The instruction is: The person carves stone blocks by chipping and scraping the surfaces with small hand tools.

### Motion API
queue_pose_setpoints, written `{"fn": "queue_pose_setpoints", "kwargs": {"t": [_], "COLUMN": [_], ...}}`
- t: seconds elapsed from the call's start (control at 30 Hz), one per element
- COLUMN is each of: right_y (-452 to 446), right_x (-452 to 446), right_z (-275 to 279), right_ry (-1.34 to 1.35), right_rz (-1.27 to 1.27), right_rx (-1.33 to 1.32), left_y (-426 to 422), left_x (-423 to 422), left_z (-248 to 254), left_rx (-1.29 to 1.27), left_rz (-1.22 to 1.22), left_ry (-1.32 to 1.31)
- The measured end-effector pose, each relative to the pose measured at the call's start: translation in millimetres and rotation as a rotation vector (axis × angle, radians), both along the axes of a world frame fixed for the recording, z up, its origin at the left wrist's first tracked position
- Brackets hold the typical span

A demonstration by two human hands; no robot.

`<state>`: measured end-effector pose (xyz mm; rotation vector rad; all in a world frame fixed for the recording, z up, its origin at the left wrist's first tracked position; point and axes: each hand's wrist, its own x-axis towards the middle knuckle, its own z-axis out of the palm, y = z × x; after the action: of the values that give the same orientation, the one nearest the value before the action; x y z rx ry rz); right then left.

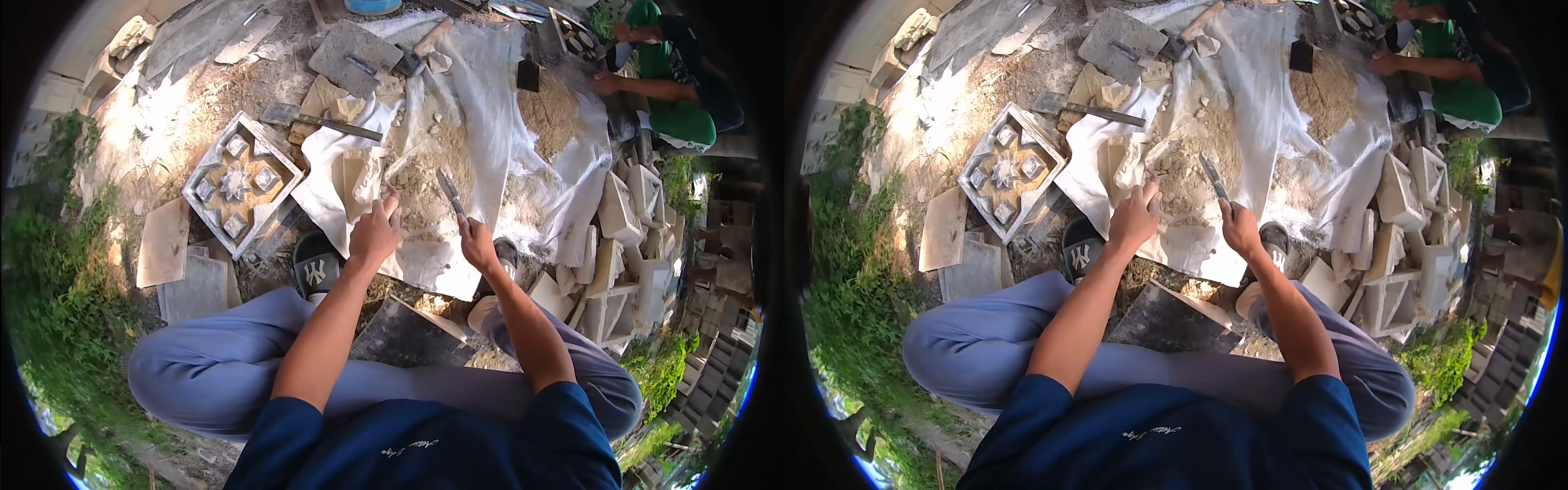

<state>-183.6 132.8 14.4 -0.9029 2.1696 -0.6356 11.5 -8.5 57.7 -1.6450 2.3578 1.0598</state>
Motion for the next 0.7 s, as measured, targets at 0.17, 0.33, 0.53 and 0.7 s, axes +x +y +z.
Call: {"fn": "queue_pose_setpoints", "kwargs": {"t": [0.17, 0.33, 0.53, 0.7], "right_y": [-35, -42, -39, -48], "right_x": [3, 9, -7, -6], "right_z": [26, 7, -23, 11], "right_ry": [-0.058, 0.038, -0.049, -0.016], "right_rz": [-0.131, -0.136, -0.063, -0.104], "right_rx": [-0.286, -0.278, 0.208, 0.027], "left_y": [-6, -5, -12, -7], "left_x": [-2, -5, -5, -3], "left_z": [-9, -31, -38, -41], "left_rx": [0.000, 0.011, -0.026, 0.003], "left_rz": [-0.178, -0.080, -0.049, -0.104], "left_ry": [0.063, 0.030, 0.017, 0.034]}}
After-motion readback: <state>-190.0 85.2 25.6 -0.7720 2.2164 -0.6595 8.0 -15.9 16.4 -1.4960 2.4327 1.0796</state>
